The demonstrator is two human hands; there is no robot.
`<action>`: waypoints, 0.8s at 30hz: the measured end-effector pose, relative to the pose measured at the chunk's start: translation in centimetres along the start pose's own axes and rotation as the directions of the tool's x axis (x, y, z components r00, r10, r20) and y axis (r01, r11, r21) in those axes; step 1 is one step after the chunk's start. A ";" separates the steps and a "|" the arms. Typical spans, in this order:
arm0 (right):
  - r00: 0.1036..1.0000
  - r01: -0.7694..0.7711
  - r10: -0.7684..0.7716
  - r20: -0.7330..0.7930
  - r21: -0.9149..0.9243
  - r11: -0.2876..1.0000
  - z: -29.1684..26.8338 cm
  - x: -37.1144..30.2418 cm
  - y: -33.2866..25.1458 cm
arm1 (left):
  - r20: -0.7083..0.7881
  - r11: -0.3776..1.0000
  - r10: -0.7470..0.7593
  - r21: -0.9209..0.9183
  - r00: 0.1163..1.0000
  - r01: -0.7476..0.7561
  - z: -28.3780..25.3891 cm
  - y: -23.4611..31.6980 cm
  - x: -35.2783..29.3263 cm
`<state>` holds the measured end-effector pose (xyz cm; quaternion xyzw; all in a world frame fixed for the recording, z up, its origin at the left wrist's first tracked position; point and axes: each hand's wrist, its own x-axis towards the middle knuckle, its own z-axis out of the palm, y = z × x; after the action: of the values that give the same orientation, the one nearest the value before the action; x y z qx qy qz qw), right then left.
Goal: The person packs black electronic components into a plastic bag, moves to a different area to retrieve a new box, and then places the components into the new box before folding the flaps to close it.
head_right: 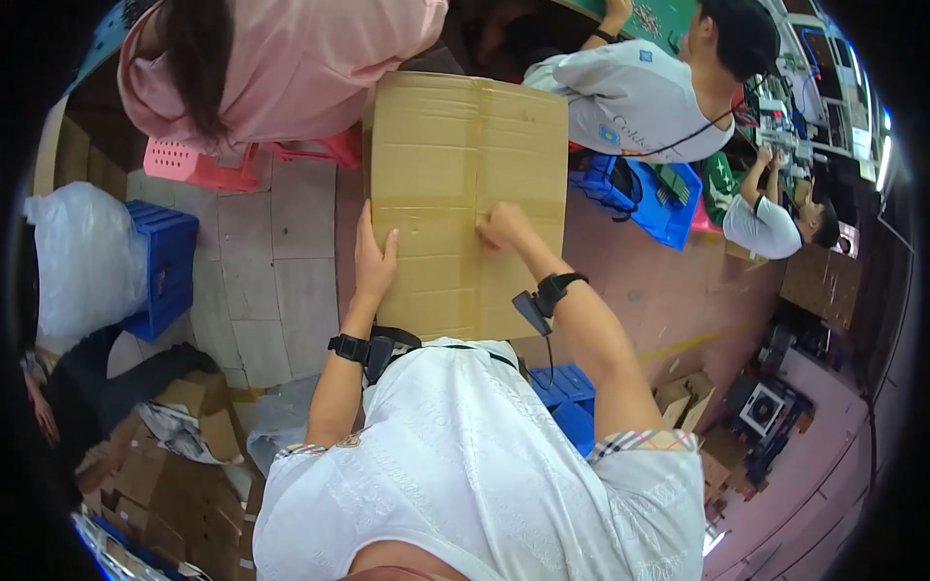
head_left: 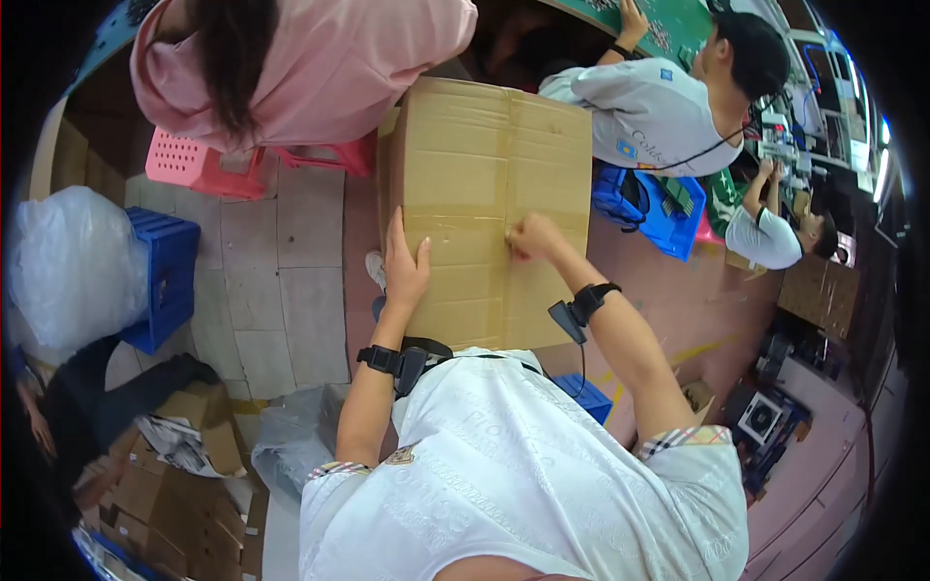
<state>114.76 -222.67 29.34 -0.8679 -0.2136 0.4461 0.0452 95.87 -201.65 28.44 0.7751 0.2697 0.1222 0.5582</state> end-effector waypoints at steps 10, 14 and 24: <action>0.995 0.009 -0.016 0.094 0.075 0.997 10.6 -13.5 -1.6 | 0.767 0.410 0.561 0.069 0.311 -0.909 7.8 3.3 9.2; 0.986 -0.018 0.013 0.166 0.028 0.999 14.4 -16.8 -0.7 | 0.763 0.248 0.646 -0.195 0.012 -0.949 8.6 3.7 9.4; 0.477 0.289 0.210 -0.854 0.377 0.880 4.1 -15.4 -1.2 | 0.799 0.492 0.590 -0.238 0.119 -0.837 11.4 10.0 7.6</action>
<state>103.27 -228.36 38.83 -0.9270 -0.0649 -0.0249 0.3687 110.51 -208.85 32.94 0.8325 -0.4137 -0.0271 0.3674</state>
